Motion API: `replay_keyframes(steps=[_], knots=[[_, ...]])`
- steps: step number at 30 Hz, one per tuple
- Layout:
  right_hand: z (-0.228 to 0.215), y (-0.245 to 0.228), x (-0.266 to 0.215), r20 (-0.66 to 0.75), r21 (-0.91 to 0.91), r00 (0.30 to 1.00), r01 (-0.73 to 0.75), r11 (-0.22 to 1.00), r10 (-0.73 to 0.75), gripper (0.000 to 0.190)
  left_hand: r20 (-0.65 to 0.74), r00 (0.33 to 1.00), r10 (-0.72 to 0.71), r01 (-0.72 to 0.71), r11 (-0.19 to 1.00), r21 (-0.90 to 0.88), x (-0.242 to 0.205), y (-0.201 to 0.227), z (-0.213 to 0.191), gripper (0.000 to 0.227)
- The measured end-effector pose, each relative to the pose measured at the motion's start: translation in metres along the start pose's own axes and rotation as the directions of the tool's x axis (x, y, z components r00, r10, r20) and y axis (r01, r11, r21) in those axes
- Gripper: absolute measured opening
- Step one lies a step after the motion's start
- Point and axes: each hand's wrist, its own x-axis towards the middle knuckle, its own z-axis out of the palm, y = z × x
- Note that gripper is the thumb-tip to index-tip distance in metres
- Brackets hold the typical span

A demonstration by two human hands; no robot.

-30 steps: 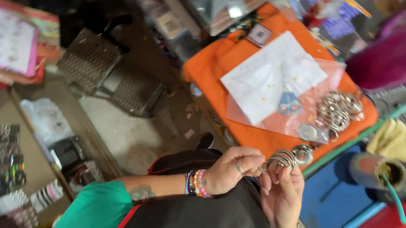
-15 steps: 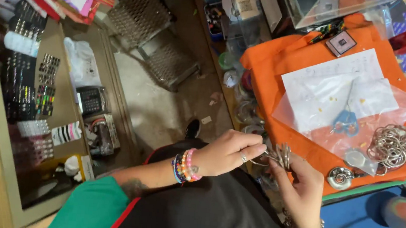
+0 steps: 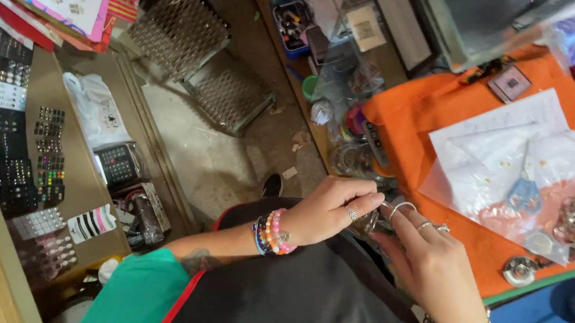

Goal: The person organizes a large pile of silver keyrings on a cluttered workbench, picking them up and stacking them. They briefly reach into a glass display case to retrieve more keyrings. Later, they interact with a smartphone held by another person, pointing at the screen while continuing to handle the keyrings.

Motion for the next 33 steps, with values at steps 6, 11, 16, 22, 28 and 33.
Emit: replay_keyframes(steps=[6,11,16,22,28,33], knots=[[0.016,-0.017,0.066,0.160,-0.090,0.980,0.134,0.987,-0.118,0.029,-0.059,0.993,0.099,-0.098,0.995,0.012,-0.011,-0.018,-0.064,0.039],[0.038,-0.035,0.126,0.266,-0.173,0.927,0.315,0.933,-0.264,0.027,-0.097,0.984,0.148,-0.146,0.989,0.025,-0.026,-0.026,-0.118,0.039],[0.062,-0.041,0.173,0.381,-0.020,0.900,0.238,0.971,-0.213,0.062,-0.170,0.978,0.122,-0.119,0.992,0.031,-0.034,-0.029,-0.163,0.041],[0.083,-0.049,0.204,0.326,-0.038,0.904,0.306,0.951,-0.277,0.044,-0.227,0.973,0.039,-0.041,0.999,-0.004,-0.031,-0.037,-0.183,0.043],[0.099,-0.032,0.211,0.402,0.004,0.880,0.274,0.962,-0.253,0.047,-0.450,0.890,0.069,0.009,0.986,0.169,-0.023,-0.053,-0.163,0.049],[0.075,-0.032,0.220,0.269,0.049,0.845,0.468,0.882,-0.463,0.056,-0.627,0.779,0.014,0.054,0.994,0.090,-0.019,-0.034,-0.153,0.054]])
